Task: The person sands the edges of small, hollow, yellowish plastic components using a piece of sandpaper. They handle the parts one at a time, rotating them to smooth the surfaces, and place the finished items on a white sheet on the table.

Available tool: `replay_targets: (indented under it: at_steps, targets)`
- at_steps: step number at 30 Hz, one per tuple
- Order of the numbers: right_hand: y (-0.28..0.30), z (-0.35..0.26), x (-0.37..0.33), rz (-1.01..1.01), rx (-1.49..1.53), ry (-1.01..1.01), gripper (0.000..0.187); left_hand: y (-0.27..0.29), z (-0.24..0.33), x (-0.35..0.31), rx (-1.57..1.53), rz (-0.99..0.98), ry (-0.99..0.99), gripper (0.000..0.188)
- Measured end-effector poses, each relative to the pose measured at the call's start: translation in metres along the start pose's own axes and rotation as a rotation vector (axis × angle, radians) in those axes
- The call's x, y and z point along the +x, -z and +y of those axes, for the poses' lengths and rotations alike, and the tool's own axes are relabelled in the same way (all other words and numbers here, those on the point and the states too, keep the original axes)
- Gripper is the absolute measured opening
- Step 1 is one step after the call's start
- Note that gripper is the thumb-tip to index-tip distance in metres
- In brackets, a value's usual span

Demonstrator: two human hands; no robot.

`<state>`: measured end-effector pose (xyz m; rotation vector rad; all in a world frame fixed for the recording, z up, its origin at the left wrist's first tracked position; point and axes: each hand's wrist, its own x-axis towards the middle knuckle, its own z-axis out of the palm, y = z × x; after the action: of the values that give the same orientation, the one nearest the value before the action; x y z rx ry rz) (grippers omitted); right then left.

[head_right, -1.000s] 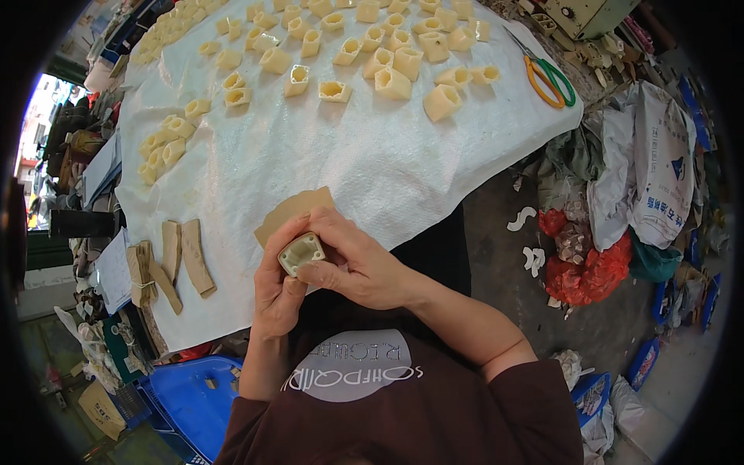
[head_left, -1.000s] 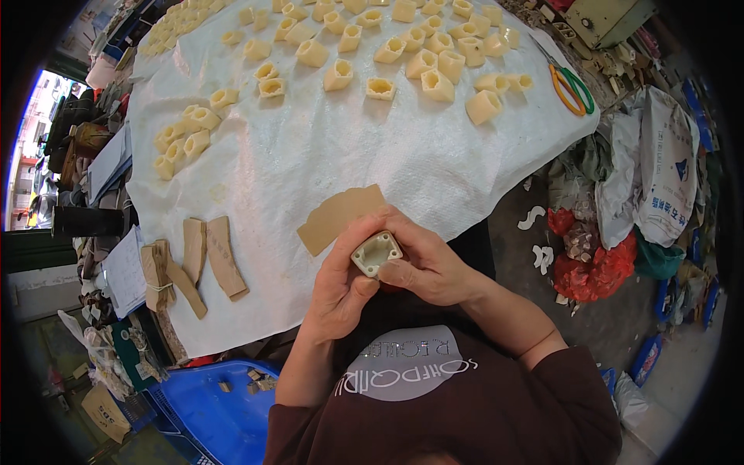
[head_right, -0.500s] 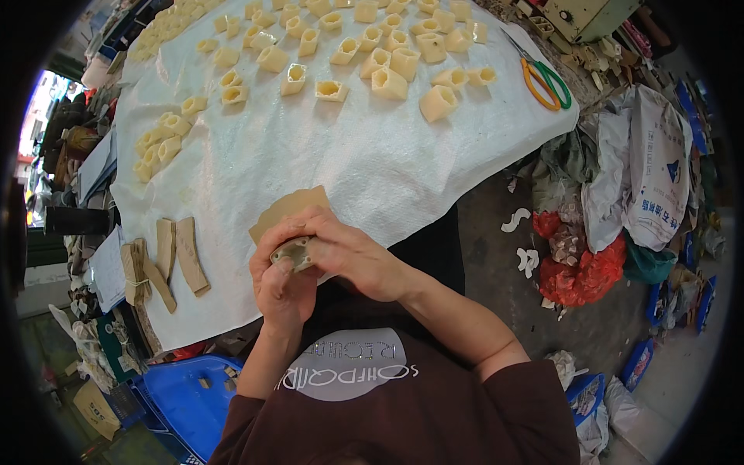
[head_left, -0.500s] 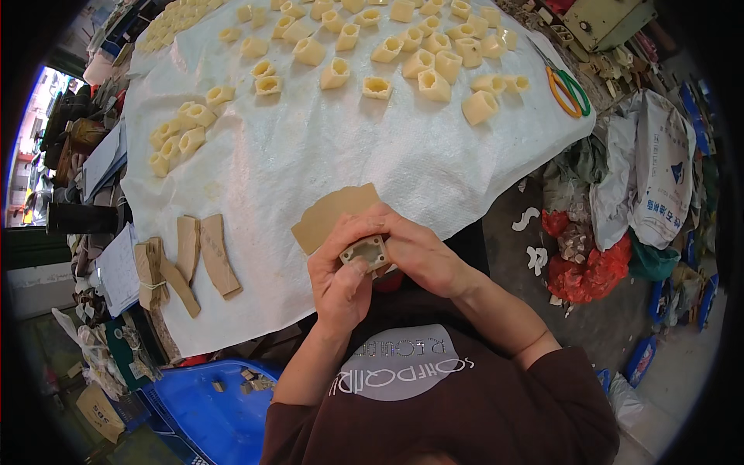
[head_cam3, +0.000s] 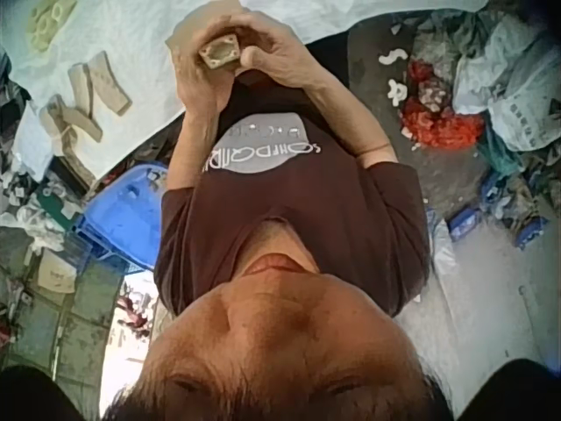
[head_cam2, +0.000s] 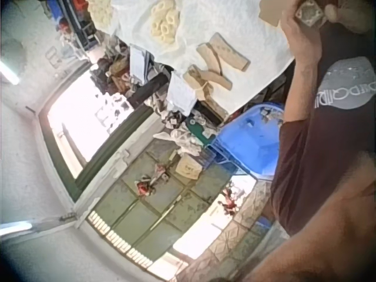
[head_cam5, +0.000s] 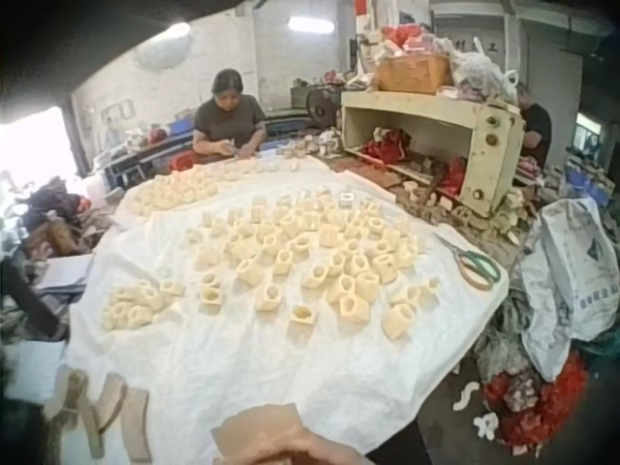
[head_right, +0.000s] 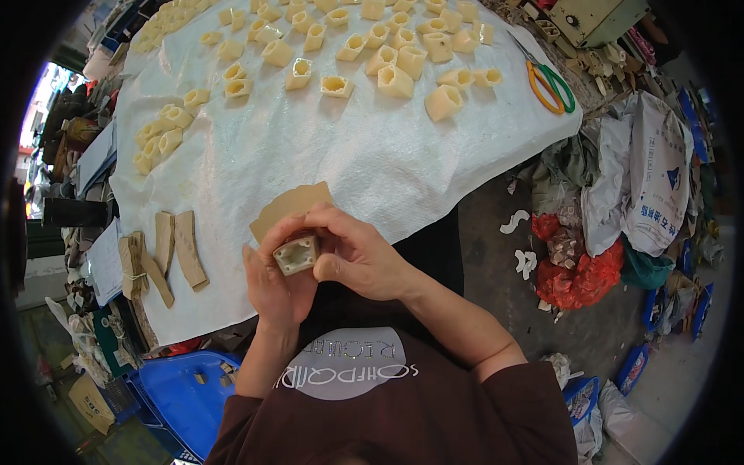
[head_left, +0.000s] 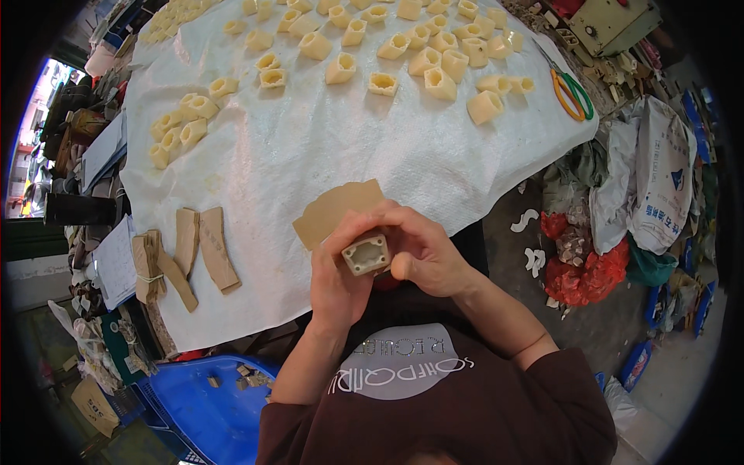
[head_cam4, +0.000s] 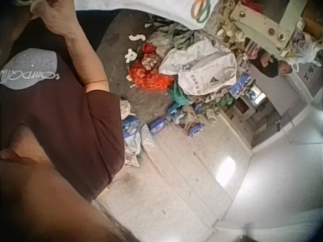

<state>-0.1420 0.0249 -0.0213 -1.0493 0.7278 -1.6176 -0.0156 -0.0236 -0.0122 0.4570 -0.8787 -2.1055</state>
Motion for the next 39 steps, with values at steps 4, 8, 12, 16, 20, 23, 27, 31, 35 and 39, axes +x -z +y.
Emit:
replay_targets:
  at_steps: [4,8,12,16,20,23,27,31,35,39]
  targets:
    - [0.0,-0.003,-0.004,0.002,-0.327,0.028,0.049,-0.007,0.008,0.002,-0.112,0.022,0.028,0.027]
    - [0.002,0.003,-0.01,0.001,-0.367,0.011,0.047,-0.01,0.003,-0.003,-0.041,0.09,0.022,0.029]
    - [0.0,0.008,-0.008,0.029,-0.442,0.156,0.042,-0.007,0.001,-0.004,0.122,0.049,-0.019,0.033]
    - [-0.009,0.007,-0.007,0.072,-0.385,0.143,0.042,-0.014,0.007,-0.003,-0.087,0.1,0.076,0.04]
    - [-0.006,0.013,-0.006,0.024,-0.621,0.313,0.035,-0.018,0.0,-0.002,0.063,0.184,0.063,0.048]
    - [-0.01,0.013,-0.008,0.075,-0.664,0.329,0.033,-0.02,-0.002,-0.003,0.172,0.212,0.081,0.05]
    - [-0.013,0.014,-0.009,0.082,-0.699,0.343,0.037,-0.016,-0.005,-0.003,0.207,0.207,0.031,0.05]
    - [-0.005,0.01,-0.005,-0.004,-0.439,0.212,0.041,-0.022,-0.001,0.001,0.139,0.237,0.052,0.058]
    - [0.0,-0.003,0.001,-0.019,-0.471,0.143,0.054,-0.012,0.013,0.005,0.102,0.102,0.095,0.07]
    - [-0.009,-0.028,0.011,-0.022,-0.971,0.353,0.055,0.002,0.017,0.007,0.239,-0.013,0.061,0.077]
